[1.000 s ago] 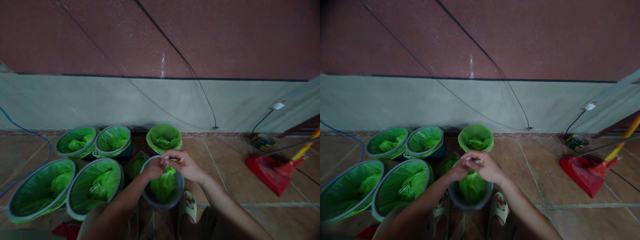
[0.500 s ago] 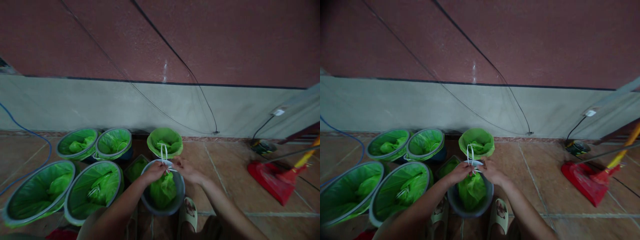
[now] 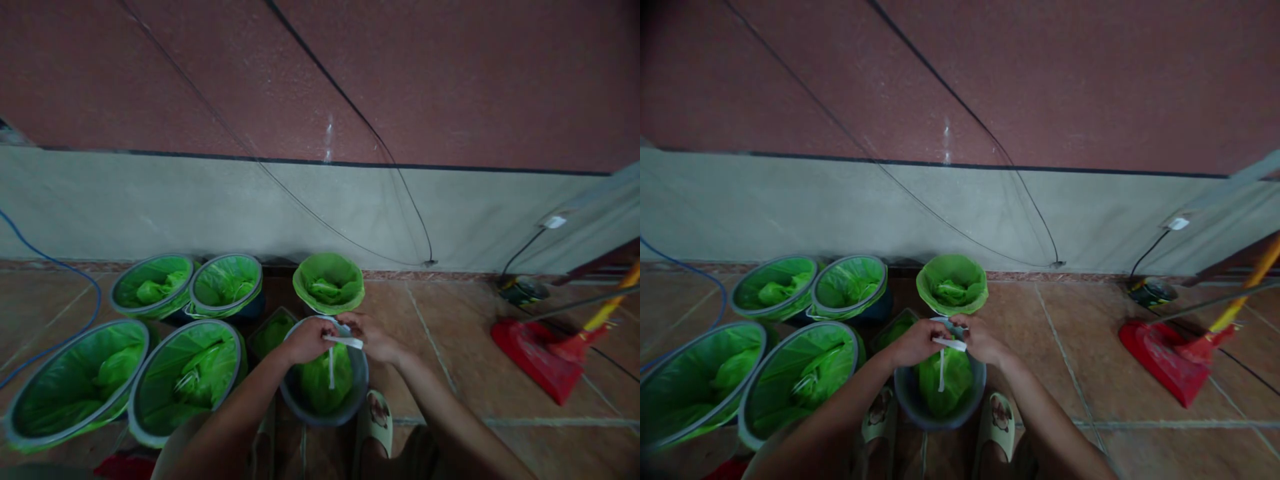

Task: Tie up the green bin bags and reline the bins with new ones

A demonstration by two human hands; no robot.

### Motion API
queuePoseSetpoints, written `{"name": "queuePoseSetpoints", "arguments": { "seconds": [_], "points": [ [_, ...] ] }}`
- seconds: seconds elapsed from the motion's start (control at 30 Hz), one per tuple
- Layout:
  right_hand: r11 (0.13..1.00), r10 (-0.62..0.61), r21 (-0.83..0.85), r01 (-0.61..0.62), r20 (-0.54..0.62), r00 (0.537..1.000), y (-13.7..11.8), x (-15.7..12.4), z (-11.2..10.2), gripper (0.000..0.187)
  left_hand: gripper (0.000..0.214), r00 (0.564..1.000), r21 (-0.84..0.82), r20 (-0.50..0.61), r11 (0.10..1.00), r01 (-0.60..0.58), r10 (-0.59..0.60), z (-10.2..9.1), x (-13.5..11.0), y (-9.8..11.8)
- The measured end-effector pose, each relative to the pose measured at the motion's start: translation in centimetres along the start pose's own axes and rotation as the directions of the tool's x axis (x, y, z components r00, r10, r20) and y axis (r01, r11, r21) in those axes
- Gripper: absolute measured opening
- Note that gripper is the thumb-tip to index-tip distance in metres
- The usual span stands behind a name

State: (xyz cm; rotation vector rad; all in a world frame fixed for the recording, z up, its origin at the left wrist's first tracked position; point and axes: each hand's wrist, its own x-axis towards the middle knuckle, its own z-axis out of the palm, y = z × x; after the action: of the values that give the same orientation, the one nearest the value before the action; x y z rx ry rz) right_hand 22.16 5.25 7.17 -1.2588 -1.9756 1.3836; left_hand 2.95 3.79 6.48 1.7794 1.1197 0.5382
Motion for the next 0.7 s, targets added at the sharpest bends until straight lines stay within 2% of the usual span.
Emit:
{"name": "queuePoseSetpoints", "arguments": {
  "seconds": [0.1,0.27,0.37,0.47,0.57,0.63,0.7],
  "points": [
    [0.986,-0.051,0.163,0.034,0.099,0.994,0.1,0.4,0.6,0.016,0.013,0.993,0.153,-0.03,0.982,-0.108,0.114,-0.3,-0.5,1.0],
    [0.982,-0.035,0.19,0.008,0.139,0.99,-0.5,0.3,0.8,0.022,0.015,0.988,0.435,-0.091,0.898,-0.07,0.121,-1.1,-1.4,2.1],
    [0.947,-0.008,0.318,-0.036,0.136,0.991,-0.9,0.3,0.9,0.029,0.018,0.97,0.532,-0.112,0.838,-0.124,0.214,-1.3,-1.5,2.0],
    [0.892,0.0,0.445,-0.086,0.191,0.982,-1.1,0.2,1.0,0.038,0.02,0.932,0.568,-0.15,0.801,-0.192,0.33,-1.2,-1.5,1.7],
    [0.859,-0.03,0.507,-0.07,0.187,0.982,-1.1,0.2,1.1,0.038,0.022,0.901,0.565,-0.207,0.799,-0.208,0.381,-1.0,-1.6,1.5],
    [0.88,-0.028,0.472,-0.045,0.145,0.989,-1.0,0.3,1.1,0.033,0.025,0.9,0.528,-0.232,0.825,-0.202,0.369,-0.9,-1.5,1.4],
    [0.942,0.004,0.335,-0.028,0.072,0.997,-0.8,0.5,1.1,0.027,0.024,0.916,0.473,-0.245,0.864,-0.172,0.316,-0.7,-1.3,1.3]
  ]
}}
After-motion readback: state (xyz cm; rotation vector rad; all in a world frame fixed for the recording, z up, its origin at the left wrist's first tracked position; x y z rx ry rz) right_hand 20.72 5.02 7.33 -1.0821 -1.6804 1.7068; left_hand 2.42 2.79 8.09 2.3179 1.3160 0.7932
